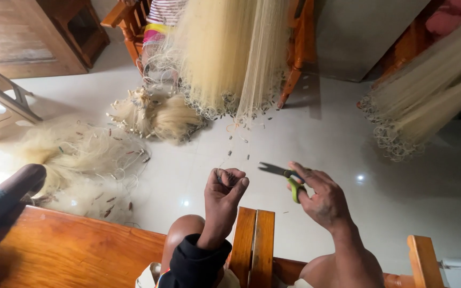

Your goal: Attaching lead sinkers to the bottom edge of a fishing net by threading them onto the line and securing them.

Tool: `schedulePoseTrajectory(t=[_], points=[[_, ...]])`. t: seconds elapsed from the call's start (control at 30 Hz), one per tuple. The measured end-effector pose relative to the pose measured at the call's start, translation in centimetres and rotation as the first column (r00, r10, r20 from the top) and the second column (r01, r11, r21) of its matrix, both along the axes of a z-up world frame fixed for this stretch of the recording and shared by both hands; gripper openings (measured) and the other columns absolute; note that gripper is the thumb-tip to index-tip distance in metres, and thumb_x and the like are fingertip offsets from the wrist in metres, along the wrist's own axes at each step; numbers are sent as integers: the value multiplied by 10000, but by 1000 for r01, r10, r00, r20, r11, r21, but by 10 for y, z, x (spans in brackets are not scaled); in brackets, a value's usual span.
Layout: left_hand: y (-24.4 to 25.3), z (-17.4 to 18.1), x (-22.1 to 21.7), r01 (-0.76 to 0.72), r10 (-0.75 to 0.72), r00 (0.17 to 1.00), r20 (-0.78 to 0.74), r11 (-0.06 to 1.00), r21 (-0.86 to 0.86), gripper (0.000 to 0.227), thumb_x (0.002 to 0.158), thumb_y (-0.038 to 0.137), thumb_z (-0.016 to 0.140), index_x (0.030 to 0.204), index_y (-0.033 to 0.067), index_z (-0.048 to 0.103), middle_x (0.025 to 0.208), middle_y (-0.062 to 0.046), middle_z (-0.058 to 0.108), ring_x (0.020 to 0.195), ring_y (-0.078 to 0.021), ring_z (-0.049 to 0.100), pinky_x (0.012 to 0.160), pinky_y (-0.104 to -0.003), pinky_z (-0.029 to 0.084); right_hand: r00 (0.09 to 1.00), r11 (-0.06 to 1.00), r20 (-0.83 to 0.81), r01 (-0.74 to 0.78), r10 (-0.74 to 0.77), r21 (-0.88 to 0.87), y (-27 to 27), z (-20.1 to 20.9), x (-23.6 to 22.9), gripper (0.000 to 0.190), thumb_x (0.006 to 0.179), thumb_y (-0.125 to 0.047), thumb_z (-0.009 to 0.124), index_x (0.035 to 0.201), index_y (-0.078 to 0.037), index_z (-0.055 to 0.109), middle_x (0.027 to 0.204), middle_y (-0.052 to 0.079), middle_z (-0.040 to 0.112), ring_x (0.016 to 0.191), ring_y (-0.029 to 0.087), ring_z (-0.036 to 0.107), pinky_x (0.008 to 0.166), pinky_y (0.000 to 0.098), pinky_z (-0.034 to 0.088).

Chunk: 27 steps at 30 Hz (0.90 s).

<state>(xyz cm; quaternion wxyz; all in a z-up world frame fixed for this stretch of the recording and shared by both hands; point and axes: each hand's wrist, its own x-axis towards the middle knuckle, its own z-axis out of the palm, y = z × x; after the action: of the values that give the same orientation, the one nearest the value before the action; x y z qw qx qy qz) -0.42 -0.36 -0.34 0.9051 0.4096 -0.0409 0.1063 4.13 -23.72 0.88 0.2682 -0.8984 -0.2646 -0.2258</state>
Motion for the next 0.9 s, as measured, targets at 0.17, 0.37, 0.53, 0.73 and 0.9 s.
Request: schedulePoseTrajectory(t=[0.17, 0.37, 0.53, 0.73, 0.9], points=[[-3, 2, -2, -31, 30, 1000, 9, 996, 89, 332, 896, -72, 643, 865, 130, 381, 1017, -92, 621, 839, -128, 560, 756, -263, 500, 997, 994, -69, 13, -20, -109, 13, 13, -12, 592, 762, -128, 777, 1333, -183, 631, 871, 4, 748, 706, 137, 640, 572, 301, 528], [-7, 6, -2, -88, 84, 996, 30, 968, 234, 322, 890, -76, 628, 863, 131, 384, 1001, -74, 619, 805, -112, 537, 718, -244, 489, 994, 995, -106, 15, -26, -102, 17, 15, -15, 560, 755, -129, 785, 1296, -209, 665, 820, -23, 740, 681, 117, 631, 541, 288, 518], [-10, 11, -4, -119, 109, 993, 50, 936, 331, 295, 893, -47, 625, 854, 123, 387, 968, -57, 592, 783, -108, 507, 705, -241, 464, 998, 995, -60, -19, 13, -100, 20, 15, -15, 564, 747, -102, 782, 1294, -173, 664, 858, -15, 747, 690, 112, 617, 545, 275, 506], [-16, -1, 0, -215, 211, 976, 53, 899, 382, 320, 854, -47, 713, 813, 110, 438, 901, -147, 667, 770, -159, 576, 627, -266, 437, 998, 1000, -68, -17, 19, 26, 16, 5, -11, 519, 767, -111, 751, 1265, -249, 717, 777, 40, 678, 799, 239, 699, 753, 371, 579], [-15, 0, 0, -192, 192, 981, 37, 910, 368, 323, 848, -45, 711, 821, 111, 430, 896, -148, 663, 773, -165, 574, 627, -265, 425, 997, 1000, -79, 5, -3, 24, 12, 0, -11, 471, 793, -157, 760, 1249, -267, 722, 797, 28, 682, 823, 229, 697, 766, 357, 576]])
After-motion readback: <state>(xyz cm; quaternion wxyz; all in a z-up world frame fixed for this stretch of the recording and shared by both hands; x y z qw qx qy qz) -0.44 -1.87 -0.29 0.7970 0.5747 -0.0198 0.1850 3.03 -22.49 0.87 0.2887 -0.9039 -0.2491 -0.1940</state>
